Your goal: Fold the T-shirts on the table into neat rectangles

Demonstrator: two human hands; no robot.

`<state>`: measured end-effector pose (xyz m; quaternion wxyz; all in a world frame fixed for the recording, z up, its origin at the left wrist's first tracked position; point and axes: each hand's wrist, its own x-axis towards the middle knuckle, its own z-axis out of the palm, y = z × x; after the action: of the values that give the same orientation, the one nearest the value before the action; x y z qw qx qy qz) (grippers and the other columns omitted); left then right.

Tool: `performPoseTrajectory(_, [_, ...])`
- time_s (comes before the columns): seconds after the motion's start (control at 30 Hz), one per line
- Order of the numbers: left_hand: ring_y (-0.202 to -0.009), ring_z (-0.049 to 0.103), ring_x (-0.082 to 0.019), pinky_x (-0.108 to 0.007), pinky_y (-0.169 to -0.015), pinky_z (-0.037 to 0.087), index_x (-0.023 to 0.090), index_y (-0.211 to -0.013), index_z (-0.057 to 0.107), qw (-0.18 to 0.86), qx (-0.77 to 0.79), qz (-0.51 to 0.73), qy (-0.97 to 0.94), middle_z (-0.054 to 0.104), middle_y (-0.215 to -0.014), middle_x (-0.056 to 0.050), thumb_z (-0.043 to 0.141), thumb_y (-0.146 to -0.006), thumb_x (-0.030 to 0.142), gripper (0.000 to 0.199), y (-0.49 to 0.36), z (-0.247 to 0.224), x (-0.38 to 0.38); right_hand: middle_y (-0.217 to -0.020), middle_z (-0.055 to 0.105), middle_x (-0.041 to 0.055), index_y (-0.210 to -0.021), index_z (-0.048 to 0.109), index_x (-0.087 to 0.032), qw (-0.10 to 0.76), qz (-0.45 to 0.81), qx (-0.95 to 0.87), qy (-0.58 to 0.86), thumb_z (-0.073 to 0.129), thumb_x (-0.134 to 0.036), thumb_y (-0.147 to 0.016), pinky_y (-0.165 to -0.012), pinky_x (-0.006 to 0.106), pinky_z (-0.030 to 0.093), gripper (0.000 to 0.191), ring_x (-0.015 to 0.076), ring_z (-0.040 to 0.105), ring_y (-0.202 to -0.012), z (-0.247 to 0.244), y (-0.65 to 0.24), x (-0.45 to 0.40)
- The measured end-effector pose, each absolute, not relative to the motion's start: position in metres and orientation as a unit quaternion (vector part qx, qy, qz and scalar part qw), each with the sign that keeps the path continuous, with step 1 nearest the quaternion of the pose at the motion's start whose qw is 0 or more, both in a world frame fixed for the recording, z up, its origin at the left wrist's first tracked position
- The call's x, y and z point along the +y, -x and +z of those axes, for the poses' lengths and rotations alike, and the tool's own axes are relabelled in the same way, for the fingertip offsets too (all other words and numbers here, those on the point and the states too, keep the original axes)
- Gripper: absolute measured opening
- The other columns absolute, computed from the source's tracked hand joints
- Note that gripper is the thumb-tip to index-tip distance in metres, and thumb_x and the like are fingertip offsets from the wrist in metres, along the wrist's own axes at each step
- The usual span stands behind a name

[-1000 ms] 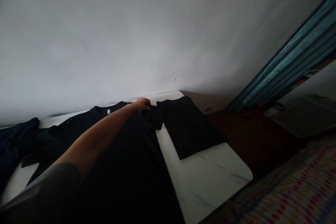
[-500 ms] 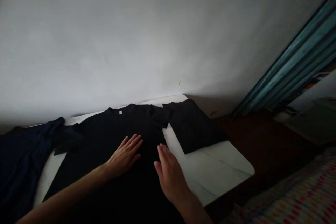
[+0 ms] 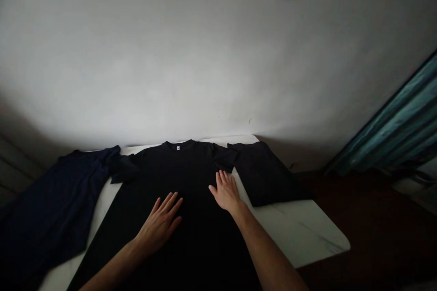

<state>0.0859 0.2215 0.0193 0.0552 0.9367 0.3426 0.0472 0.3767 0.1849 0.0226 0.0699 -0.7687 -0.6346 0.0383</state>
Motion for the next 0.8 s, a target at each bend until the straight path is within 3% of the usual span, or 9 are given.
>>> performPoseTrajectory(0.13, [-0.150, 0.029, -0.033, -0.064, -0.116, 0.030, 0.027, -0.155, 0.036, 0.014, 0.435, 0.044, -0.899, 0.030, -0.163, -0.009, 0.038, -0.102, 0.043, 0.056, -0.013, 0.009, 0.195, -0.161, 0.031, 0.0224, -0.155, 0.035, -0.004, 0.050, 0.007, -0.623, 0.781, 0.034, -0.054, -0.100, -0.120, 0.052, 0.021, 0.074, 0.0383, 0.025, -0.150, 0.013, -0.376, 0.186])
performPoseTrajectory(0.33, [-0.147, 0.036, -0.032, -0.061, -0.115, 0.035, 0.026, -0.153, 0.041, -0.054, 0.567, 0.050, -0.820, 0.035, -0.161, -0.008, 0.037, -0.099, 0.042, 0.056, 0.097, -0.018, 0.117, -0.159, 0.035, 0.0219, -0.154, 0.037, -0.005, 0.026, -0.039, -0.636, 0.771, 0.031, -0.057, -0.099, -0.118, 0.052, 0.023, 0.077, 0.0391, 0.030, -0.147, -0.010, -0.387, 0.190])
performPoseTrajectory(0.43, [-0.148, 0.035, -0.029, -0.057, -0.115, 0.037, 0.026, -0.152, 0.043, -0.055, 0.592, 0.064, -0.802, 0.036, -0.161, -0.006, 0.035, -0.099, 0.036, 0.055, 0.123, -0.025, 0.083, -0.159, 0.035, 0.0226, -0.154, 0.036, -0.005, 0.010, -0.049, -0.639, 0.767, 0.030, -0.057, -0.098, -0.118, 0.052, 0.024, 0.077, 0.0394, 0.031, -0.147, -0.020, -0.394, 0.192])
performPoseTrajectory(0.53, [-0.145, 0.041, -0.029, -0.053, -0.112, 0.042, 0.024, -0.146, 0.052, -0.061, 0.621, 0.103, -0.775, 0.047, -0.155, -0.006, 0.038, -0.098, 0.036, 0.052, 0.131, -0.028, 0.069, -0.159, 0.035, 0.0233, -0.154, 0.037, -0.005, -0.007, -0.050, -0.637, 0.769, 0.030, -0.054, -0.098, -0.116, 0.054, 0.025, 0.075, 0.0395, 0.032, -0.146, -0.023, -0.396, 0.192])
performPoseTrajectory(0.67, [-0.125, 0.062, -0.028, -0.045, -0.100, 0.054, 0.023, -0.132, 0.066, -0.055, 0.640, 0.177, -0.745, 0.067, -0.135, -0.007, 0.046, -0.096, 0.040, 0.044, 0.135, -0.026, 0.069, -0.155, 0.040, 0.0258, -0.150, 0.045, -0.006, -0.004, -0.076, -0.627, 0.775, 0.034, -0.049, -0.098, -0.112, 0.061, 0.028, 0.068, 0.0423, 0.028, -0.147, -0.001, -0.369, 0.202])
performPoseTrajectory(0.8, [-0.098, 0.072, -0.025, -0.038, -0.083, 0.060, 0.026, -0.122, 0.069, 0.004, 0.667, 0.235, -0.707, 0.076, -0.109, -0.006, 0.049, -0.096, 0.037, 0.035, 0.141, -0.026, 0.064, -0.152, 0.046, 0.0223, -0.149, 0.046, -0.008, 0.095, -0.058, -0.711, 0.694, 0.037, -0.045, -0.100, -0.113, 0.049, 0.033, 0.062, 0.0351, 0.037, -0.143, 0.042, -0.283, 0.245])
